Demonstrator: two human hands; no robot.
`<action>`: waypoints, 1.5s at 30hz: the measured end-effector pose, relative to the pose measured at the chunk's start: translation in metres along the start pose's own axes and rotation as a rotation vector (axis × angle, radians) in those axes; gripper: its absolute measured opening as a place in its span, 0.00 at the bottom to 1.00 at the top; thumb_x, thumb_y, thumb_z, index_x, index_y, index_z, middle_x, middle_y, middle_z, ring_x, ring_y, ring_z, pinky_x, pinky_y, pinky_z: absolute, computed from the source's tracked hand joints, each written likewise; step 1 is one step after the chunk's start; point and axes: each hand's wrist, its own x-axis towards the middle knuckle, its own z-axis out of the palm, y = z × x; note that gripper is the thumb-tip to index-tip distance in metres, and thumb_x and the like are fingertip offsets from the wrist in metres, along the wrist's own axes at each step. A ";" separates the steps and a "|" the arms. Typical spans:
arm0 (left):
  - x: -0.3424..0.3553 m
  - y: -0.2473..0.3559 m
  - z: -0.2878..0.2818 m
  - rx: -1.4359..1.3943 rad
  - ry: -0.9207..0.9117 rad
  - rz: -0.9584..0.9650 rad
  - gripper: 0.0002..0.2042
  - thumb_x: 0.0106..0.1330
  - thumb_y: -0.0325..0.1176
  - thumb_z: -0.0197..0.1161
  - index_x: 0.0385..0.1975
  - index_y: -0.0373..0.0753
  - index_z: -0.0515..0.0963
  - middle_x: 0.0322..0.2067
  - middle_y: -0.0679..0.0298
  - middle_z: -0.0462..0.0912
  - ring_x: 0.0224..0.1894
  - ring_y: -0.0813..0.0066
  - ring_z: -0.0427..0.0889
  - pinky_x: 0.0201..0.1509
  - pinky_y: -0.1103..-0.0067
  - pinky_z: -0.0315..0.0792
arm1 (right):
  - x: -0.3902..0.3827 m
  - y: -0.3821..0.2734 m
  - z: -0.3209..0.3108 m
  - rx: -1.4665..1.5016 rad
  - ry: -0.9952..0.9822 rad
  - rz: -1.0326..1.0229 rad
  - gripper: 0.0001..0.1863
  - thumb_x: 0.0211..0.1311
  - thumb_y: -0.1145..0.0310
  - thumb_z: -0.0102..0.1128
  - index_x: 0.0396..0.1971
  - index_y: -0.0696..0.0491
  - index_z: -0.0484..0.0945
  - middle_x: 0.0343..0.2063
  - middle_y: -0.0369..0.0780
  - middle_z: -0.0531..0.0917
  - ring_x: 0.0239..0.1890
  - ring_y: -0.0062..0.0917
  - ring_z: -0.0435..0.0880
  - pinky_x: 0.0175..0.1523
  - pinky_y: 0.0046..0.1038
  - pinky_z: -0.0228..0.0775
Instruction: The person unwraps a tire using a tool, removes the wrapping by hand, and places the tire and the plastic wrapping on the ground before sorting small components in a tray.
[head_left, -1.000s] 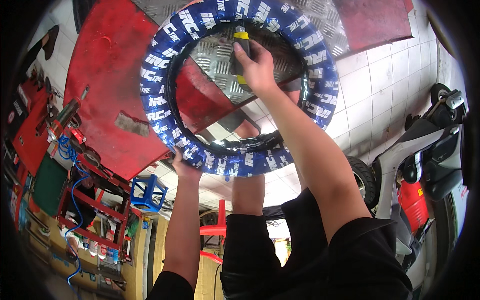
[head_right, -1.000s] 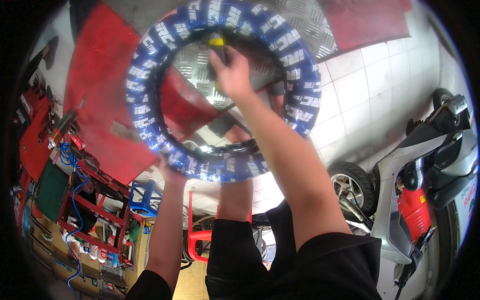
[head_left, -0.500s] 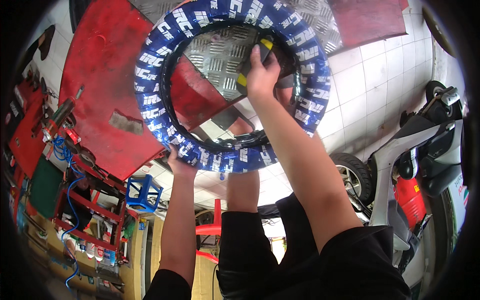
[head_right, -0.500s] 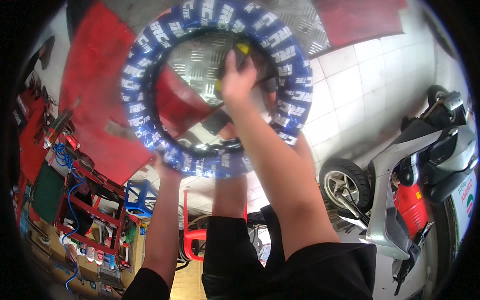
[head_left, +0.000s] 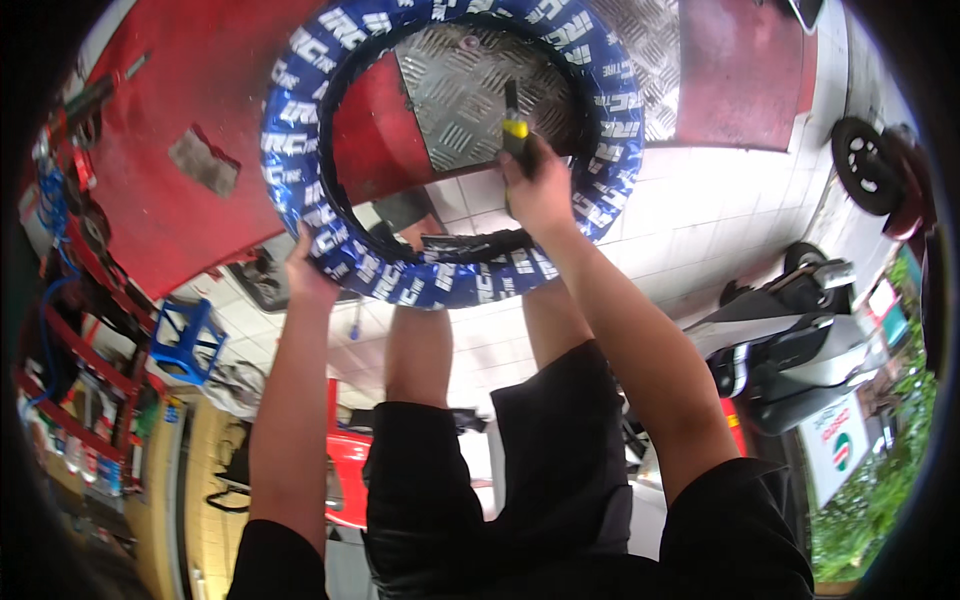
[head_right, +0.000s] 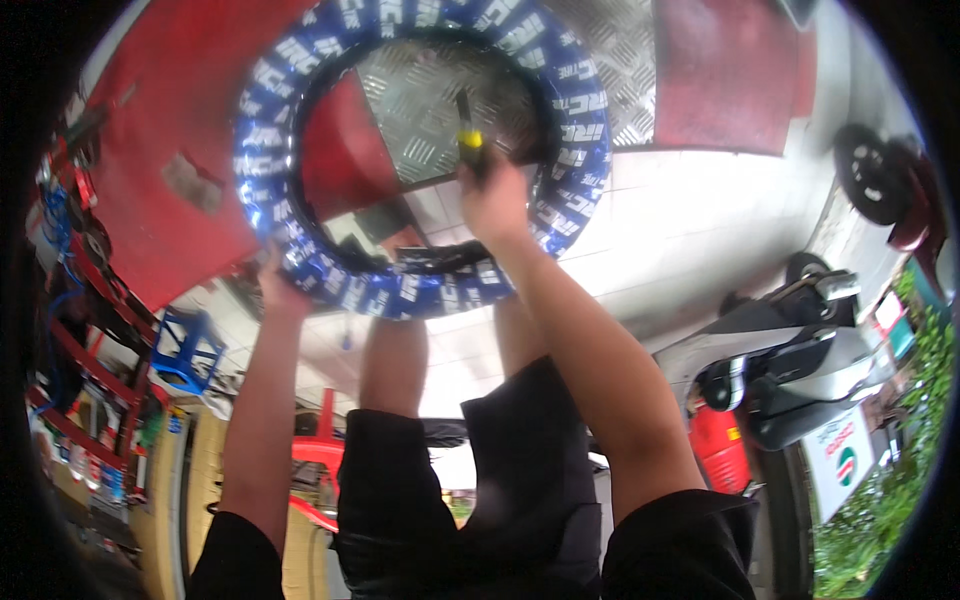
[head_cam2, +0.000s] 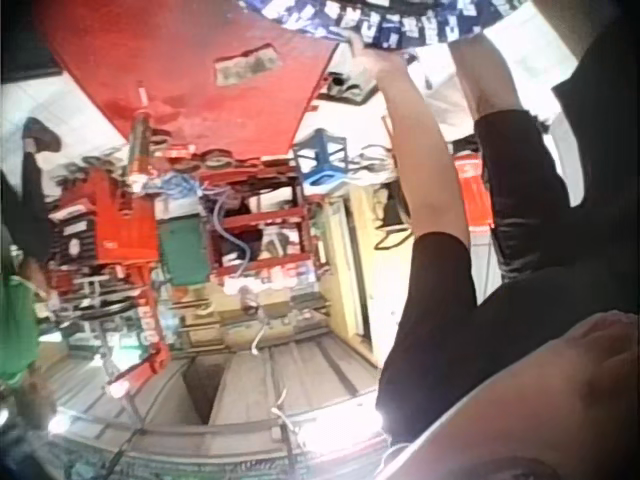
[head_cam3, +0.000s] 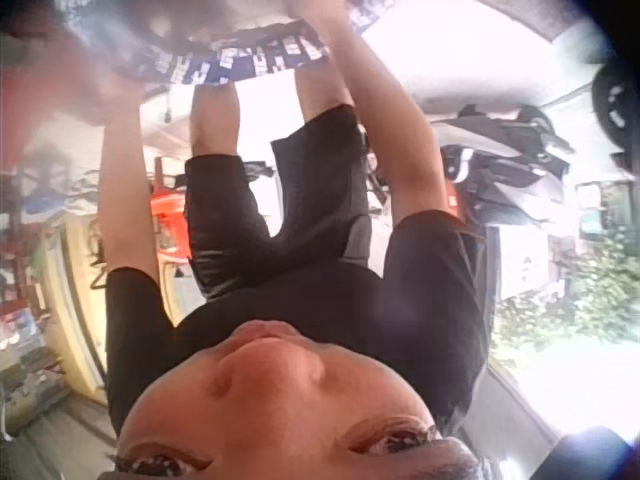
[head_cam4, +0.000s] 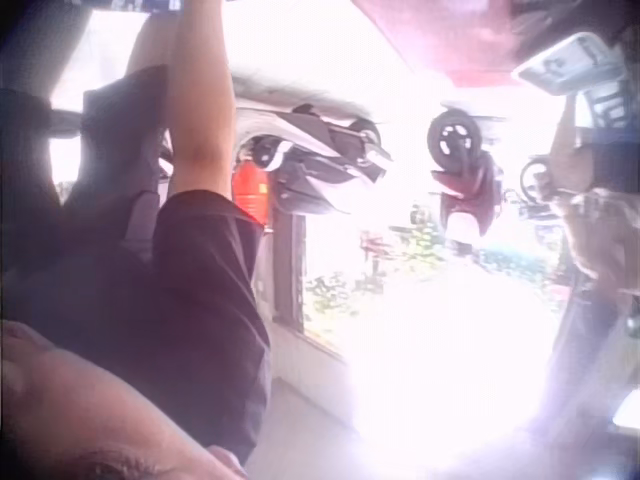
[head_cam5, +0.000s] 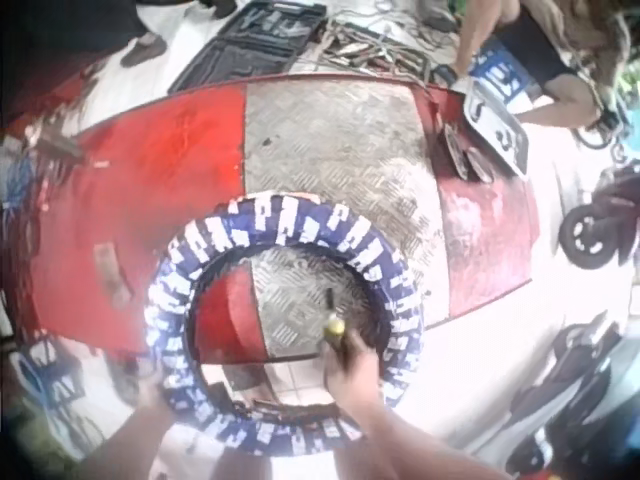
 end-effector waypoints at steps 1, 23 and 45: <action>0.003 -0.002 0.000 0.002 -0.013 0.021 0.24 0.66 0.48 0.57 0.55 0.36 0.70 0.48 0.58 0.78 0.51 0.58 0.77 0.58 0.60 0.69 | 0.008 0.003 -0.020 0.097 0.038 -0.038 0.18 0.64 0.66 0.58 0.50 0.59 0.72 0.28 0.38 0.80 0.31 0.23 0.79 0.35 0.22 0.69; -0.030 0.019 0.073 0.953 0.140 0.939 0.43 0.50 0.44 0.75 0.62 0.31 0.59 0.49 0.50 0.75 0.55 0.66 0.73 0.55 0.69 0.70 | 0.155 -0.091 -0.097 -0.746 0.196 -0.722 0.43 0.53 0.55 0.62 0.67 0.49 0.53 0.66 0.47 0.58 0.64 0.47 0.61 0.64 0.47 0.57; 0.024 0.108 0.306 1.588 0.352 1.313 0.10 0.60 0.36 0.55 0.32 0.43 0.84 0.33 0.49 0.82 0.36 0.49 0.81 0.43 0.60 0.74 | 0.196 -0.132 -0.088 -0.257 0.328 -0.541 0.19 0.58 0.60 0.58 0.44 0.57 0.78 0.35 0.53 0.81 0.42 0.46 0.81 0.46 0.40 0.73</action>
